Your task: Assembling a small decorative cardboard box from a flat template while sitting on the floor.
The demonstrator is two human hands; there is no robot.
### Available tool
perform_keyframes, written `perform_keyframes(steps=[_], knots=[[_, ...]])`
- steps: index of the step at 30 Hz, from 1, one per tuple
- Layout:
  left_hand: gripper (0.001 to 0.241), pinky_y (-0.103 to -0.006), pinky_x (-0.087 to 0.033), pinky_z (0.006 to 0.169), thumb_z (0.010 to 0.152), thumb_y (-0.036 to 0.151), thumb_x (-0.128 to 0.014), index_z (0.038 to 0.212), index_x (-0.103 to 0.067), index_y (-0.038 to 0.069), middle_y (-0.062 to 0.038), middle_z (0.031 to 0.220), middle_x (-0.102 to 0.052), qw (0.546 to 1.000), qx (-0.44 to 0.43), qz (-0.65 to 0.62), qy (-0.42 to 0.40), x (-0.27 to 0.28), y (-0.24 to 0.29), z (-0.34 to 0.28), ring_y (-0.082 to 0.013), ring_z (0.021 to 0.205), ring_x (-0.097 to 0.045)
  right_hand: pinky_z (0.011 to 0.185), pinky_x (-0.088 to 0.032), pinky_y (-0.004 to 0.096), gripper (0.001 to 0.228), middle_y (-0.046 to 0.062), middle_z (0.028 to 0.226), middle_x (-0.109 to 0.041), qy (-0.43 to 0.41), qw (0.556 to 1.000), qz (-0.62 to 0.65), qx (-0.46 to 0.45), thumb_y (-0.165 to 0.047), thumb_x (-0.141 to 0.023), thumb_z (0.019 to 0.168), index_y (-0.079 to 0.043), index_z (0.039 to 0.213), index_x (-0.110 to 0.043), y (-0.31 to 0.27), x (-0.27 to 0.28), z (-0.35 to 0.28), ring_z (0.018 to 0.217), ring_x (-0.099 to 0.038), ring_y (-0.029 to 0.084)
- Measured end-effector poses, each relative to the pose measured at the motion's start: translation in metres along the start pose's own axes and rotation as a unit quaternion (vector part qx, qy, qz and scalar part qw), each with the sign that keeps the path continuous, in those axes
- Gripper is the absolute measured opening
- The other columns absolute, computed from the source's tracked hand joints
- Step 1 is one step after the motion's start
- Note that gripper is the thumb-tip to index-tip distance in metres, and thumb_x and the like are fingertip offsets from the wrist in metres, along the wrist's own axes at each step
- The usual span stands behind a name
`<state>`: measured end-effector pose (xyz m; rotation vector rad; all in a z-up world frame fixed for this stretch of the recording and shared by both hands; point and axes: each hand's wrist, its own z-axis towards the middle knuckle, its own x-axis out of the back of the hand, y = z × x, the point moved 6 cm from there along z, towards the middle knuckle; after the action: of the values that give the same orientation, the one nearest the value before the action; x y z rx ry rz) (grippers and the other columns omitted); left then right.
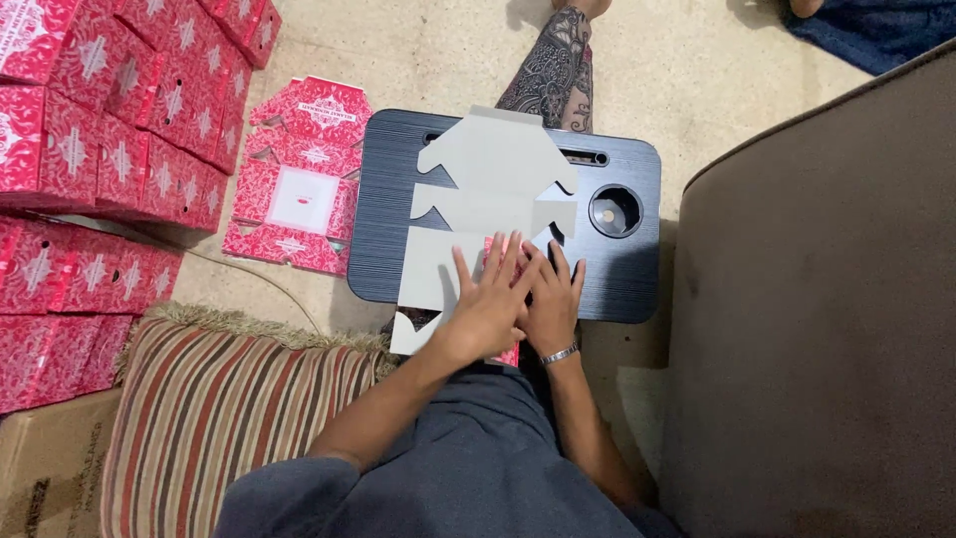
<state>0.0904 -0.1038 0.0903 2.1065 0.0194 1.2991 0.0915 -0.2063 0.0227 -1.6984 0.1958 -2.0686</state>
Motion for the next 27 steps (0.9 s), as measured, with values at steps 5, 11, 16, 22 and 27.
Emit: perform_keyframes(steps=[5, 11, 16, 22, 27], knots=[[0.139, -0.0838, 0.012, 0.106, 0.057, 0.032, -0.101, 0.164, -0.013, 0.013, -0.026, 0.169, 0.002, 0.999, 0.022, 0.010, -0.039, -0.006, -0.027, 0.026, -0.0451, 0.155, 0.012, 0.119, -0.013, 0.067, 0.037, 0.001, 0.138, -0.065, -0.024, 0.999, 0.029, 0.009, -0.023, -0.074, 0.089, -0.016, 0.125, -0.070, 0.003, 0.010, 0.009, 0.146, -0.041, 0.032], [0.135, -0.0811, 0.013, 0.108, 0.062, 0.049, -0.095, 0.163, -0.015, 0.009, -0.022, 0.171, 0.000, 0.999, 0.021, 0.026, -0.041, -0.014, -0.037, 0.026, -0.0417, 0.156, 0.012, 0.116, -0.031, 0.055, 0.055, 0.015, 0.128, -0.058, 0.113, 0.973, 0.192, -0.067, -0.029, -0.084, 0.086, -0.006, 0.129, -0.058, 0.035, 0.014, 0.012, 0.131, -0.050, 0.041], [0.133, -0.0816, 0.011, 0.110, 0.065, 0.071, -0.081, 0.163, -0.017, 0.008, -0.020, 0.171, 0.000, 0.998, -0.001, 0.049, -0.025, -0.019, -0.035, 0.022, -0.0406, 0.157, 0.010, 0.123, -0.002, 0.060, 0.097, 0.032, 0.152, -0.044, 0.064, 0.947, 0.282, -0.139, -0.032, -0.075, 0.095, -0.010, 0.165, -0.010, 0.021, 0.018, 0.024, 0.143, -0.038, 0.051], [0.094, -0.0708, 0.008, 0.118, 0.085, 0.035, -0.074, 0.160, -0.026, 0.004, -0.018, 0.170, -0.015, 0.999, 0.004, -0.005, 0.049, -0.031, -0.039, 0.020, -0.0355, 0.157, -0.009, 0.119, 0.011, 0.062, 0.058, 0.007, 0.147, -0.059, -0.018, 0.971, 0.231, -0.063, -0.049, -0.052, 0.104, -0.012, 0.150, -0.049, 0.003, -0.004, 0.027, 0.145, -0.042, 0.032], [0.068, -0.0655, -0.014, 0.121, 0.081, -0.001, -0.061, 0.144, -0.037, 0.004, -0.030, 0.167, -0.006, 0.934, 0.007, -0.205, 0.292, -0.025, -0.053, 0.009, -0.0523, 0.153, -0.008, 0.118, 0.004, 0.069, 0.054, 0.004, 0.148, -0.058, -0.066, 0.992, 0.097, -0.036, -0.047, -0.054, 0.104, -0.016, 0.148, -0.053, -0.007, -0.008, 0.027, 0.148, -0.038, 0.030]])
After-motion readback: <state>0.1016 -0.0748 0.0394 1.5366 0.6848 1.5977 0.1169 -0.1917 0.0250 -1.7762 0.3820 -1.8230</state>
